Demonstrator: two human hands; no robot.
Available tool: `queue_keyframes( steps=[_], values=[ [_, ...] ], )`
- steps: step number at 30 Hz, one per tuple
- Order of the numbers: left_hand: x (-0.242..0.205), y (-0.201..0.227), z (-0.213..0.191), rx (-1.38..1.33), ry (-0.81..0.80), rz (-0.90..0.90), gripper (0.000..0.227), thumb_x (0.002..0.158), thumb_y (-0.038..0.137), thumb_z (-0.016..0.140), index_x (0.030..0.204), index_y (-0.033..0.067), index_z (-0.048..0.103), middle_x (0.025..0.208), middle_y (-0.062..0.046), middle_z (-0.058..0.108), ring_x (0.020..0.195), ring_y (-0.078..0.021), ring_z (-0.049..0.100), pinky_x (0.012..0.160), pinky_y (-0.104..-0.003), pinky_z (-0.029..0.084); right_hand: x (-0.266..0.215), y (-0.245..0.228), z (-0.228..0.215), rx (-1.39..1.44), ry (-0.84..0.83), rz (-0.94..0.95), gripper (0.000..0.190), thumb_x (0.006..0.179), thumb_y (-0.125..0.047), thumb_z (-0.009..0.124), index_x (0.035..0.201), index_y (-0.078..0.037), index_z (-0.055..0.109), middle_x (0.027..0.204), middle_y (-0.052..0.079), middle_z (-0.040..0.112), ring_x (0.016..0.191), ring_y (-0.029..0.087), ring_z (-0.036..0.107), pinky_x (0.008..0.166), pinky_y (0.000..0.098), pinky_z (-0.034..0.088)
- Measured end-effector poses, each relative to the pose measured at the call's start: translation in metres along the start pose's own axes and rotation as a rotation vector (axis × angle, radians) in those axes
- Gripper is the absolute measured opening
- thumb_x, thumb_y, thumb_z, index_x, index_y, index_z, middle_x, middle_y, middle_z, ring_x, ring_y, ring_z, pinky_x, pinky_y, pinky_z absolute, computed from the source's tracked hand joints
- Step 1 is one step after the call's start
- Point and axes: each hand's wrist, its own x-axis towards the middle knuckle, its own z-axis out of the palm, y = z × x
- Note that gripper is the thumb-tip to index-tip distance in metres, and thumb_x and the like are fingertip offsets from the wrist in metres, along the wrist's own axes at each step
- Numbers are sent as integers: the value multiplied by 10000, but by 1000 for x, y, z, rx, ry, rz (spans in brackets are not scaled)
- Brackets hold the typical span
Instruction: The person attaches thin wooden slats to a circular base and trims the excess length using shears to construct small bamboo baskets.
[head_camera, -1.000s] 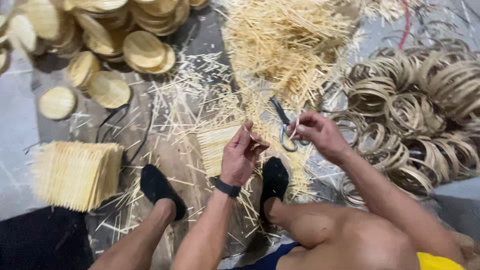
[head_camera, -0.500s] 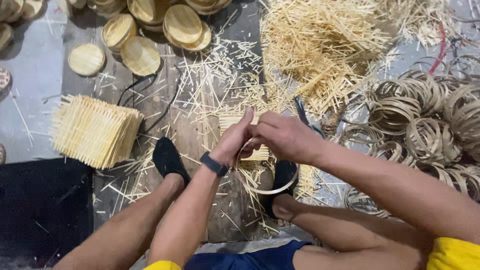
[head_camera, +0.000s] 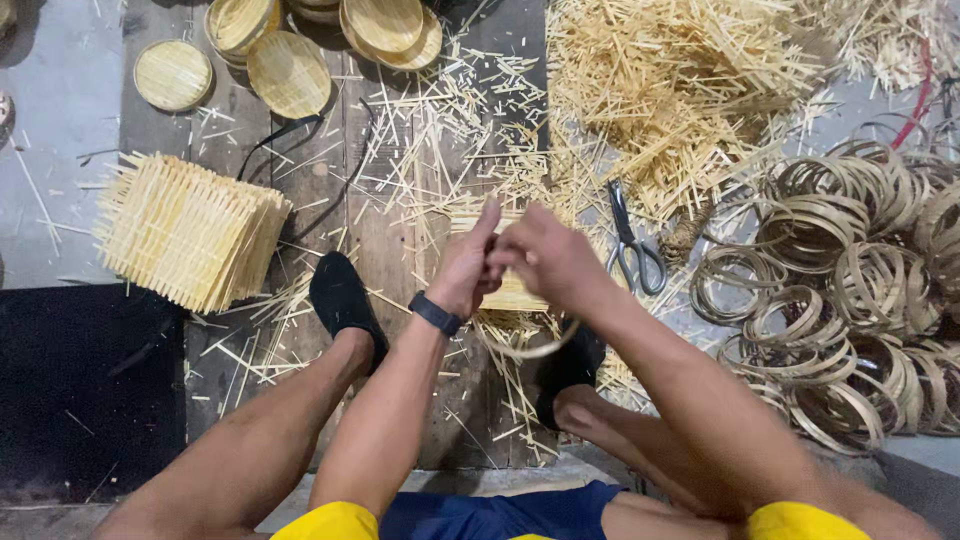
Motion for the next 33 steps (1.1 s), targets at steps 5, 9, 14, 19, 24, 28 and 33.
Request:
queue_keyframes(
  steps=[5,9,14,19,24,28,33],
  values=[
    [19,1,-32,-785,-81,299,384,1048,428,613,950,57,592,655,17,466,557,-110,434,555,-290,346,4,38,-7,1341,39,746,476,965,-447,553,1041,6,676,822,104,690,737,237,715,718,413,628],
    [14,21,-38,-470,-124,96,197,988,226,661,910,47,630,665,13,537,548,-82,461,474,-252,304,-11,55,11,1597,24,668,401,1007,-378,643,949,13,706,667,14,540,595,144,513,573,309,475],
    [12,35,-26,-120,-38,-80,206,908,230,731,787,96,630,586,51,526,389,-29,331,336,-207,208,-14,68,33,1754,-138,668,448,1027,-318,680,678,-40,642,617,-27,454,506,70,350,432,234,282],
    [21,22,-31,-162,28,-52,236,908,185,739,755,83,592,556,33,509,369,-53,310,339,-237,199,-19,70,48,1694,-170,732,506,992,-372,742,593,-174,502,537,-64,342,468,71,306,393,228,255],
    [33,15,-42,-181,48,-2,232,933,233,734,814,43,671,516,71,411,383,-34,295,348,-213,222,-22,76,50,1394,26,856,355,914,-388,725,758,-78,650,623,-51,504,541,77,461,483,224,395],
    [51,-11,-59,-81,236,97,115,848,134,719,950,83,729,604,43,573,475,-50,428,411,-211,324,-33,99,68,924,132,848,167,843,-205,774,910,-66,711,756,19,704,632,97,625,554,254,511],
    [81,-71,-82,655,438,322,140,756,103,798,887,51,796,816,-55,776,706,-133,719,654,-268,580,-46,120,103,334,83,975,168,849,-157,777,980,-52,778,851,82,770,731,171,722,683,320,580]
  ],
)
